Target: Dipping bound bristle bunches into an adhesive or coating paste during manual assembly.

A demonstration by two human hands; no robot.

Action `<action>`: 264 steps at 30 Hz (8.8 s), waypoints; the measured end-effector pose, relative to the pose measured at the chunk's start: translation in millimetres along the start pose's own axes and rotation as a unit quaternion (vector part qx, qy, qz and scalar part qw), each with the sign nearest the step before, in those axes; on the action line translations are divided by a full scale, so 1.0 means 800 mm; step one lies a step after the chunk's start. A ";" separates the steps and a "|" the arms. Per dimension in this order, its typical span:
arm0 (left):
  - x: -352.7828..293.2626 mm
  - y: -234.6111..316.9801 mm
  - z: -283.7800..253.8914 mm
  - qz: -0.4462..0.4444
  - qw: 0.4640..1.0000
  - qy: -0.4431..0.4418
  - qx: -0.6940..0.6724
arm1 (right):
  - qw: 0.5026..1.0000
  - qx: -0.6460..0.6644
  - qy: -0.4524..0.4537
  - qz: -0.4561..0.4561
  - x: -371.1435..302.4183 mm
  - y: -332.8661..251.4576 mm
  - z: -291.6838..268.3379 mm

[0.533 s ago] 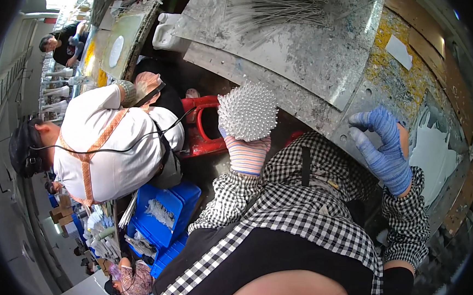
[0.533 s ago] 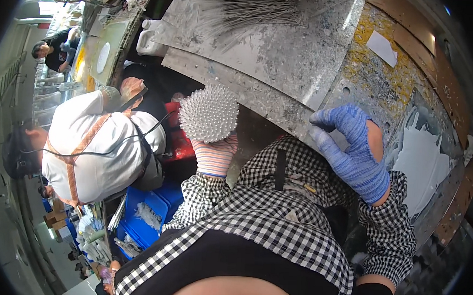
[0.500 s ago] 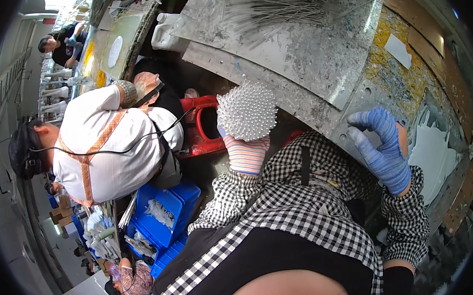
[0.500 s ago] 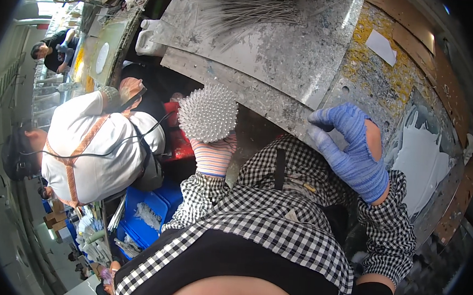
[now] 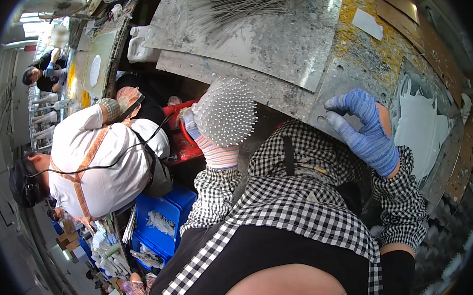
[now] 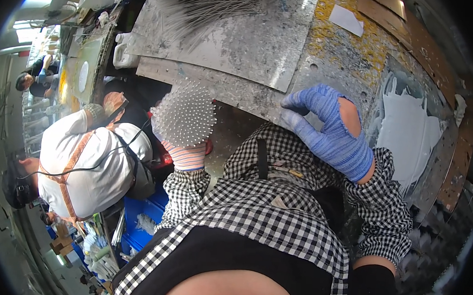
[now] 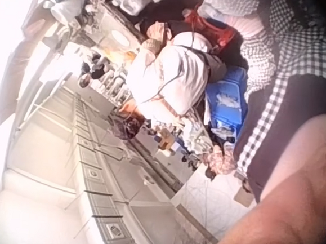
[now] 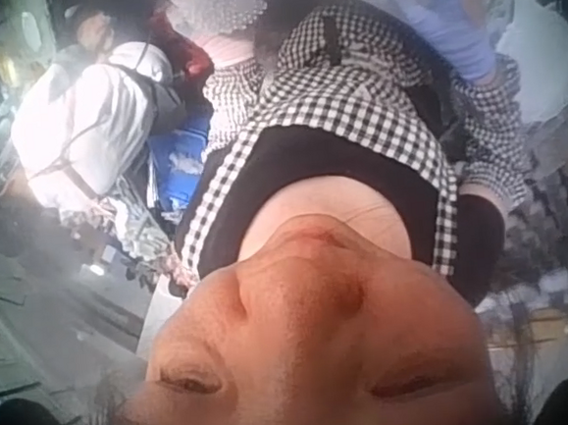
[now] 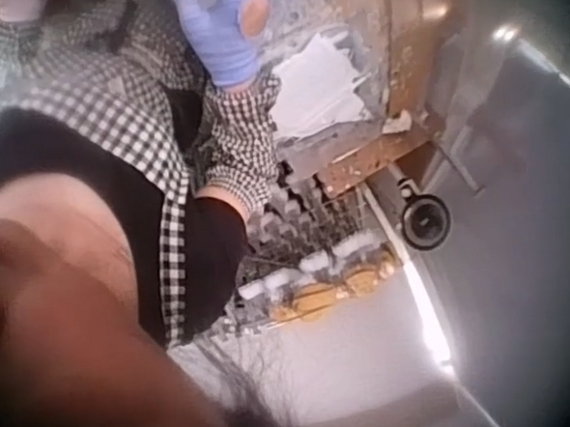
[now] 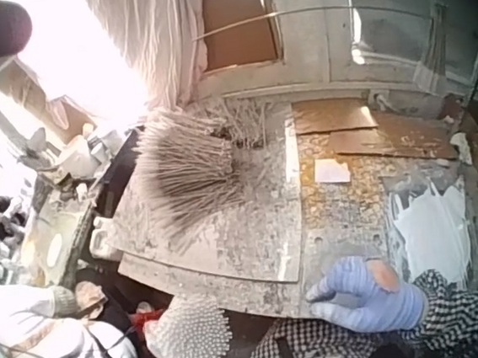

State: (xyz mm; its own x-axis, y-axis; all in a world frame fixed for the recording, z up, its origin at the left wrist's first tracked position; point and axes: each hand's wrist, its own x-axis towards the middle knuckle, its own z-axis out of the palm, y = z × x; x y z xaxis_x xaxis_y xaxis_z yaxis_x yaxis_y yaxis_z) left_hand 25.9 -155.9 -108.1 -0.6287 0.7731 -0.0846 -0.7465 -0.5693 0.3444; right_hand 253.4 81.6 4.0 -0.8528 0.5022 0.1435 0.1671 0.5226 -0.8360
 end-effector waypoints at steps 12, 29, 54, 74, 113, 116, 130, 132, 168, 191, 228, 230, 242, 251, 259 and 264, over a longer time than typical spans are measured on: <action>0.100 0.003 0.129 0.008 0.965 -0.011 0.263 | 0.904 -0.237 0.166 -0.315 0.140 -0.013 -0.103; 0.366 0.013 0.294 -0.017 0.900 -0.153 0.408 | 0.866 -0.436 0.121 -0.213 0.369 -0.037 -0.200; 0.345 -0.248 0.410 0.168 0.725 -0.369 0.557 | 0.846 -0.399 0.355 0.000 0.288 -0.024 -0.321; 0.392 0.162 -0.003 0.077 0.561 0.107 0.817 | 0.863 -0.336 0.191 -0.324 0.265 0.001 -0.112; 0.377 0.038 0.058 0.094 0.167 -0.159 0.968 | 0.864 -0.502 -0.027 -0.023 0.459 0.057 0.098; 0.378 0.040 0.065 0.128 0.150 -0.169 0.966 | 0.868 -0.496 -0.014 -0.019 0.455 0.059 0.104; 0.295 0.082 0.034 0.138 0.188 -0.186 0.954 | 0.851 -0.524 -0.005 -0.033 0.455 0.069 0.106; 0.304 0.086 0.045 0.169 0.198 -0.205 0.944 | 0.866 -0.501 -0.009 -0.008 0.456 0.082 0.105; 0.223 0.098 0.018 0.027 0.203 -0.120 0.971 | 0.895 -0.441 0.064 -0.023 0.470 0.104 0.146; 0.178 0.081 -0.013 0.049 0.151 -0.155 0.975 | 0.760 -0.436 -0.191 -0.442 0.394 0.084 0.214; 0.153 0.012 0.162 -0.165 0.845 -0.259 0.438 | 0.973 0.130 0.156 0.110 -0.011 0.001 0.103; 0.150 -0.048 0.168 -0.210 0.847 -0.262 0.411 | 0.973 -0.066 0.217 0.042 -0.026 0.022 0.109; 0.111 -0.207 0.117 -0.066 0.776 -0.347 0.522 | 0.946 -0.142 0.237 -0.170 -0.026 -0.085 -0.089; 0.124 -0.244 0.066 0.179 0.376 -0.532 0.737 | 0.931 -0.283 -0.041 -0.227 0.050 -0.087 -0.040; 0.100 -0.223 0.114 0.063 0.660 -0.452 0.597 | 0.953 -0.205 0.013 -0.222 0.046 -0.088 -0.033; 0.068 -0.187 0.152 0.073 0.908 -0.215 0.352 | 0.974 -0.133 0.144 -0.116 -0.022 0.004 0.009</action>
State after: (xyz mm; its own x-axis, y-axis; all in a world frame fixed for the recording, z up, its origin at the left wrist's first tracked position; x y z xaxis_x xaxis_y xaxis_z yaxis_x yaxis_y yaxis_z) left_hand 130.2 5.2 -51.0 -0.4533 0.8275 0.3313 -0.2414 -0.4718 0.8480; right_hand 265.9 69.6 -5.3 -0.7151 0.5018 0.4866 0.1417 0.7857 -0.6021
